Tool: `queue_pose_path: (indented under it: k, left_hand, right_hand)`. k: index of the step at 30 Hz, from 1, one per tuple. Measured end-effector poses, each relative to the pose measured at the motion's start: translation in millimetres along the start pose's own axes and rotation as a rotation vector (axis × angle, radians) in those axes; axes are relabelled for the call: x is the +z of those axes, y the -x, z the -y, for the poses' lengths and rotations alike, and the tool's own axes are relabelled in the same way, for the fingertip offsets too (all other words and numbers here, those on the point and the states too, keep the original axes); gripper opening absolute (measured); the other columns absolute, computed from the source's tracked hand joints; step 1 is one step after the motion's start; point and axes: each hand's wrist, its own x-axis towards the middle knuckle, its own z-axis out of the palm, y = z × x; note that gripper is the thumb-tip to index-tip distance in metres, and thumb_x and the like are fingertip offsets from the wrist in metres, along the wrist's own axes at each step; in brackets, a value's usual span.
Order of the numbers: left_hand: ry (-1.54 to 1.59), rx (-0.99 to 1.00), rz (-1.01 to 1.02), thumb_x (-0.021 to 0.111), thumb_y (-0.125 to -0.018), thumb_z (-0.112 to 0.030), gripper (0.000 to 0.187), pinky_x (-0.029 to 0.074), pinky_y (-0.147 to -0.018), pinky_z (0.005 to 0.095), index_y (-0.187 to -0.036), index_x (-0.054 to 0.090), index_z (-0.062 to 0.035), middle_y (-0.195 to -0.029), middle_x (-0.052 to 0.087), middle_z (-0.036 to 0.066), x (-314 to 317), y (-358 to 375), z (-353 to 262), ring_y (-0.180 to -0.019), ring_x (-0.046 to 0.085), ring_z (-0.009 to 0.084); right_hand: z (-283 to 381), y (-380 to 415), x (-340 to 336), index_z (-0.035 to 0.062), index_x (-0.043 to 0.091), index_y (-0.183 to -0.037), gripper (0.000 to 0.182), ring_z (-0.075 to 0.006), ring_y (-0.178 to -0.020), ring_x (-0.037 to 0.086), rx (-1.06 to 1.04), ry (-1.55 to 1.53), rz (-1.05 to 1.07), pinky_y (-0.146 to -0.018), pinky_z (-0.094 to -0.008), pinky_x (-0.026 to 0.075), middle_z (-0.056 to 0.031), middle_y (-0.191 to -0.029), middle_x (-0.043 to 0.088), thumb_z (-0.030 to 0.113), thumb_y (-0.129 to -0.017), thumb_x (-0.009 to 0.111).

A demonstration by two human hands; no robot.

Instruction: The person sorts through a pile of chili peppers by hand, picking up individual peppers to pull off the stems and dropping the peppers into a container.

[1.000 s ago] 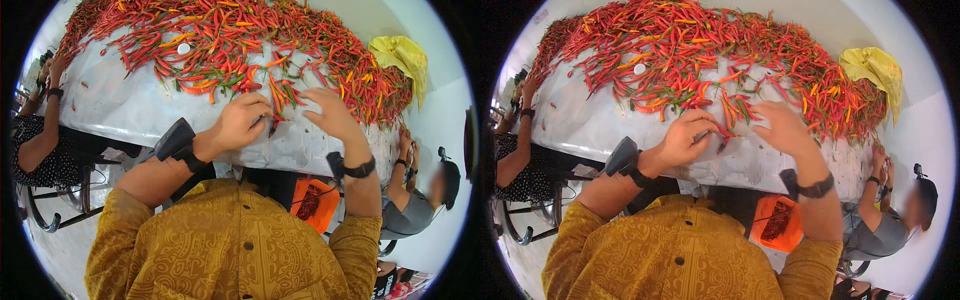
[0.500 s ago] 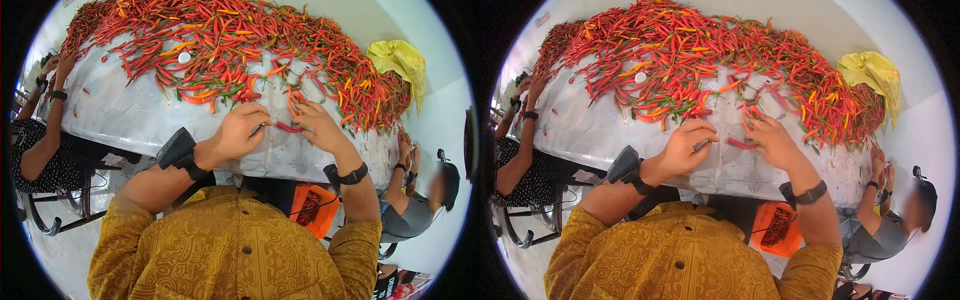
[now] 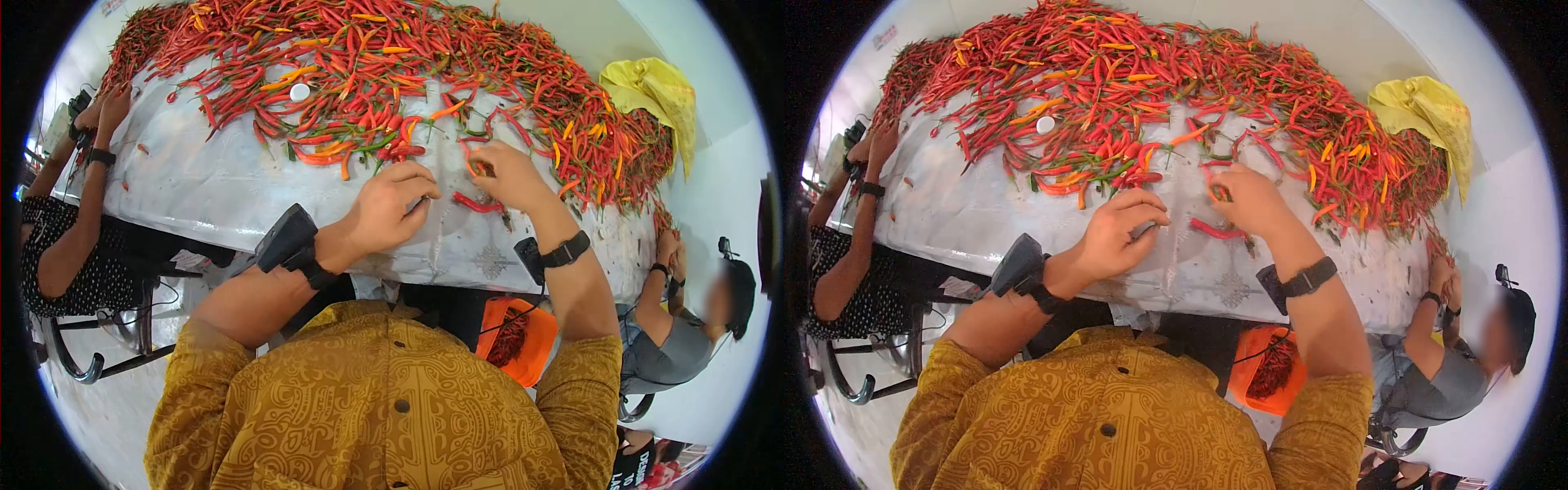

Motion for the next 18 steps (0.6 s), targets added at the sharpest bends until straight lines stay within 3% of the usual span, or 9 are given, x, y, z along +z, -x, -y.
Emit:
queue_pose_path:
  k: [2, 3, 5, 9, 11, 14, 18]
  left_hand:
    - [0.011, -0.011, 0.002, 0.056, -0.068, 0.001, 0.02, 0.046, -0.076, 0.0347, -0.086, 0.06, -0.0038, -0.094, 0.057, 0.011, -0.6, 0.6, -1.1, -0.088, 0.056, 0.0283]
    - [0.002, -0.006, 0.011, 0.056, -0.068, 0.001, 0.02, 0.046, -0.076, 0.0349, -0.086, 0.06, -0.0038, -0.094, 0.057, 0.011, -0.9, 0.2, -1.0, -0.088, 0.056, 0.0285]
    - [-0.003, -0.003, 0.021, 0.056, -0.068, 0.0, 0.02, 0.046, -0.076, 0.035, -0.087, 0.06, -0.0039, -0.094, 0.057, 0.011, -0.5, -0.9, -1.0, -0.089, 0.056, 0.0287]
    - [-0.002, -0.001, 0.013, 0.056, -0.068, -0.001, 0.019, 0.046, -0.077, 0.0352, -0.087, 0.06, -0.0037, -0.094, 0.057, 0.012, 0.6, -1.3, -0.9, -0.089, 0.056, 0.0293]
    - [0.0, -0.008, 0.019, 0.056, -0.069, -0.001, 0.019, 0.046, -0.077, 0.0353, -0.087, 0.06, -0.0036, -0.094, 0.057, 0.012, 0.8, -1.2, -0.6, -0.089, 0.056, 0.0295]
    - [-0.002, -0.01, 0.013, 0.056, -0.069, -0.001, 0.019, 0.046, -0.076, 0.0352, -0.087, 0.06, -0.0035, -0.094, 0.057, 0.012, 0.9, -1.3, 0.0, -0.088, 0.057, 0.0294]
    - [0.004, -0.011, 0.001, 0.055, -0.069, 0.0, 0.018, 0.047, -0.076, 0.0349, -0.086, 0.06, -0.0033, -0.093, 0.057, 0.012, 1.5, -1.2, 1.5, -0.087, 0.057, 0.0292]
  right_hand:
    - [4.6, 0.3, 7.1, 0.008, 0.063, -0.094, 0.023, -0.0286, -0.092, 0.055, -0.199, -0.105, -0.022, -0.077, -0.0366, 0.045, -0.012, -0.09, 0.061, 0.013, -0.072, 0.06]
    - [3.9, -0.3, 6.9, 0.008, 0.063, -0.094, 0.023, -0.0286, -0.092, 0.055, -0.198, -0.106, -0.02, -0.077, -0.0366, 0.045, -0.012, -0.09, 0.061, 0.013, -0.072, 0.06]
    - [-0.1, -4.2, 4.7, 0.008, 0.063, -0.095, 0.024, -0.0302, -0.091, 0.056, -0.441, -0.187, -0.017, -0.077, -0.0387, 0.045, -0.0133, -0.09, 0.061, 0.011, -0.072, 0.058]
    - [-14.3, -17.4, 2.0, 0.0067, 0.063, -0.094, 0.024, -0.0321, -0.089, 0.056, -0.192, -0.28, -0.133, -0.077, -0.0406, 0.045, -0.0145, -0.091, 0.06, 0.009, -0.072, 0.056]
    - [-16.8, -27.3, -5.2, 0.0026, 0.061, -0.096, 0.024, -0.0306, -0.087, 0.056, -0.057, -0.104, -0.096, -0.078, -0.0369, 0.045, -0.0146, -0.092, 0.06, 0.006, -0.072, 0.058]
    - [-26.4, -42.3, 10.0, 0.0038, 0.06, -0.09, 0.019, -0.0337, -0.09, 0.057, -0.084, 0.104, -0.053, -0.078, -0.042, 0.045, -0.017, -0.091, 0.06, 0.007, -0.072, 0.054]
    - [-26.7, -51.5, 14.8, 0.0044, 0.06, -0.089, 0.02, -0.0339, -0.09, 0.057, -0.051, 0.185, -0.072, -0.078, -0.0425, 0.046, -0.017, -0.091, 0.06, 0.007, -0.07, 0.057]
